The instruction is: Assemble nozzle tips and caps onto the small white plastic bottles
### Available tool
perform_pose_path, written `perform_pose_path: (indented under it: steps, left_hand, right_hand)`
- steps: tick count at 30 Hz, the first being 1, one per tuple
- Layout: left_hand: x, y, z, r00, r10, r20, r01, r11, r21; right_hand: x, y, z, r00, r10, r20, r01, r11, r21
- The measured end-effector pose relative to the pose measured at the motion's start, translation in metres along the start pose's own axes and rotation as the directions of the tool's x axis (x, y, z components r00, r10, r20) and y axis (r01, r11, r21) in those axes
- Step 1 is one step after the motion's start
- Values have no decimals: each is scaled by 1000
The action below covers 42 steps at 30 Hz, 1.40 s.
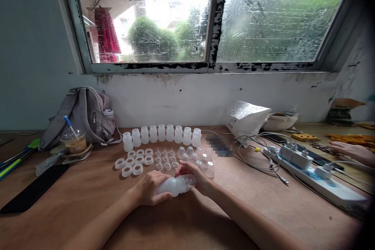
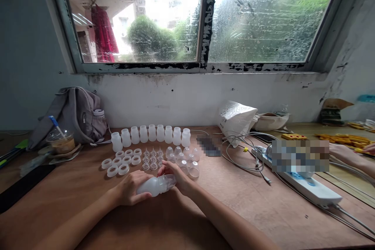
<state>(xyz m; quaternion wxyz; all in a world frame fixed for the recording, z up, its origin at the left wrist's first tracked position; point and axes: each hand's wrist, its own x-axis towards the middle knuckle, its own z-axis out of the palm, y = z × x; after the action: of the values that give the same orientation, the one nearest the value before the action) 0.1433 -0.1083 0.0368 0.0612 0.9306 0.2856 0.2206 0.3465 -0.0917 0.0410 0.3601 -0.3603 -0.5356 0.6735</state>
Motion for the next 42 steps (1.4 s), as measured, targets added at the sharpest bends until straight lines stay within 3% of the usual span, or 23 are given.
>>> perform_pose_path:
  steps: [6,21,32,42]
  left_hand:
    - [0,-1,-2,1000,11,7,-11,1000,-23]
    - [-1,-3,-1,1000,14,18,-14,999,-36]
    - [-2,-3,1,999,7,37,-4,997,-71]
    - [-2,-5,2,998,-6,55,9,999,-53]
  right_hand:
    - [0,1,0,992,125,-16,-123,990,66]
    - [-3,10,9,999,-27,19,24,989,147]
    - [1,23,8,997,-70,23,64,977,203]
    - [-5,17,15,996,-88,-17,90,984,156]
